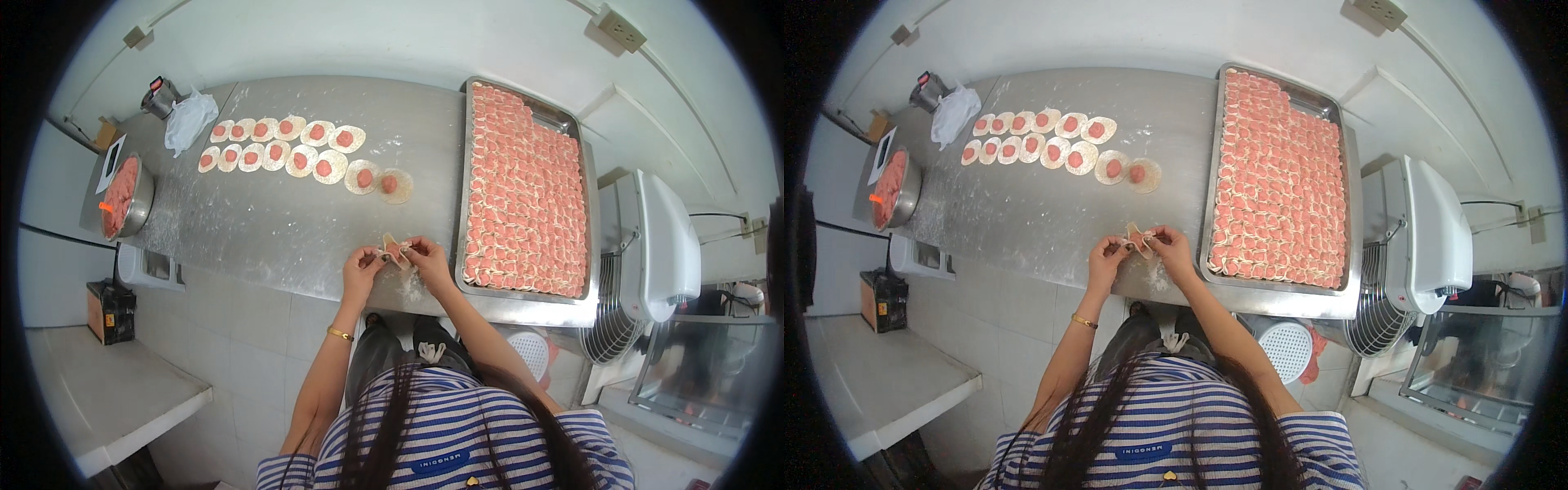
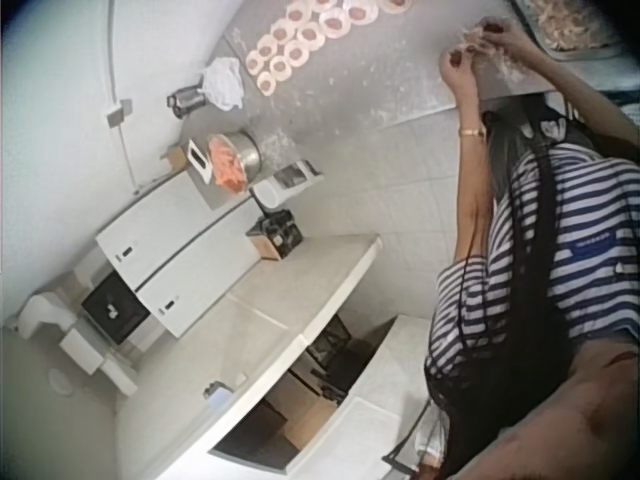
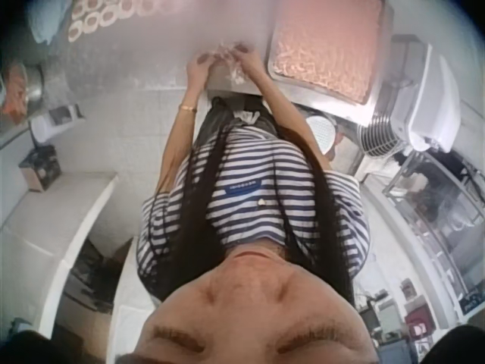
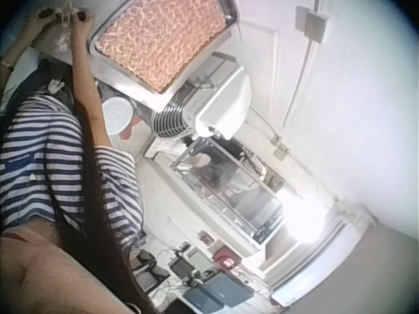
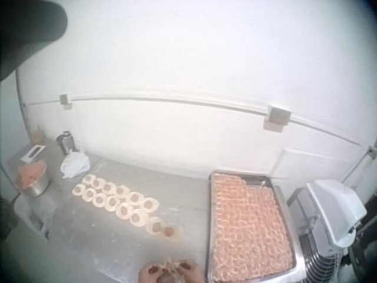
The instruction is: The person places small portions of pink filling onto round dough wrappers laid out on a stainless steel table, folds each wrapper to enclose the filling, and places the finished dumplings onto a large metal tray. Another person assists by preparing additional wrappers nearby.
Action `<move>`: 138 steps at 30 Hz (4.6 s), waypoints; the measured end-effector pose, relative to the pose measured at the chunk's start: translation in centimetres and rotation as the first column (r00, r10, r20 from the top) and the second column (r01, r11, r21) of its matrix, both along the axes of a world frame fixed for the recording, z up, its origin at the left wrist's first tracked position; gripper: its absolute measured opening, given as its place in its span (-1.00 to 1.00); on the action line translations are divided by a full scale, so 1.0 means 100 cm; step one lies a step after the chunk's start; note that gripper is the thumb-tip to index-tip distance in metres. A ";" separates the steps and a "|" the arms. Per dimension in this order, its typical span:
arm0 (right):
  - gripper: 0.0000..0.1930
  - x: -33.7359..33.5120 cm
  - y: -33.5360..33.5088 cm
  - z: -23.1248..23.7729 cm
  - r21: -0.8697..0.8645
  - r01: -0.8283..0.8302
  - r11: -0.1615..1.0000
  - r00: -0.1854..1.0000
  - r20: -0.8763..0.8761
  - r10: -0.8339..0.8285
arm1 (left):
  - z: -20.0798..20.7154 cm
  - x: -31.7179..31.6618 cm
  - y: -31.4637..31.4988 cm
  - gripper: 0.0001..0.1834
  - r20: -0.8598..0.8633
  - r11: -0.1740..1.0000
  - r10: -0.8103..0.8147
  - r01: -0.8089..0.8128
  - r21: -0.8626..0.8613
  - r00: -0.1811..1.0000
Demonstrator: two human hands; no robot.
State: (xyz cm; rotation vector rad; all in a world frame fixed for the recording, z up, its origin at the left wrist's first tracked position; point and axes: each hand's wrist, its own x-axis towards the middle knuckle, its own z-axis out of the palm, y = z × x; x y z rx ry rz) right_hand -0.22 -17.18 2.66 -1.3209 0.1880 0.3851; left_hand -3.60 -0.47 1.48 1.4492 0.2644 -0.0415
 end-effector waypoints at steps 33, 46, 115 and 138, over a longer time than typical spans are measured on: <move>-0.71 -0.002 -0.028 0.018 -0.720 -0.052 0.692 0.754 0.426 0.500 | 0.022 -0.005 -0.026 -0.67 -0.020 0.862 -0.237 0.220 0.457 0.971; -0.74 -0.012 -0.026 0.027 -0.769 0.018 0.639 0.770 0.419 0.482 | 0.031 0.003 -0.020 -0.72 -0.037 0.777 -0.355 0.317 0.544 0.934; -0.64 -0.019 -0.009 0.022 -0.825 0.077 0.560 0.702 0.444 0.557 | 0.027 0.007 -0.011 -0.72 0.044 0.748 -0.375 0.274 0.604 0.926; -0.68 0.345 -0.344 0.052 -0.654 0.653 0.382 0.745 0.646 -0.167 | 0.006 -0.005 -0.010 -0.79 0.150 0.381 -0.173 -0.074 0.921 0.973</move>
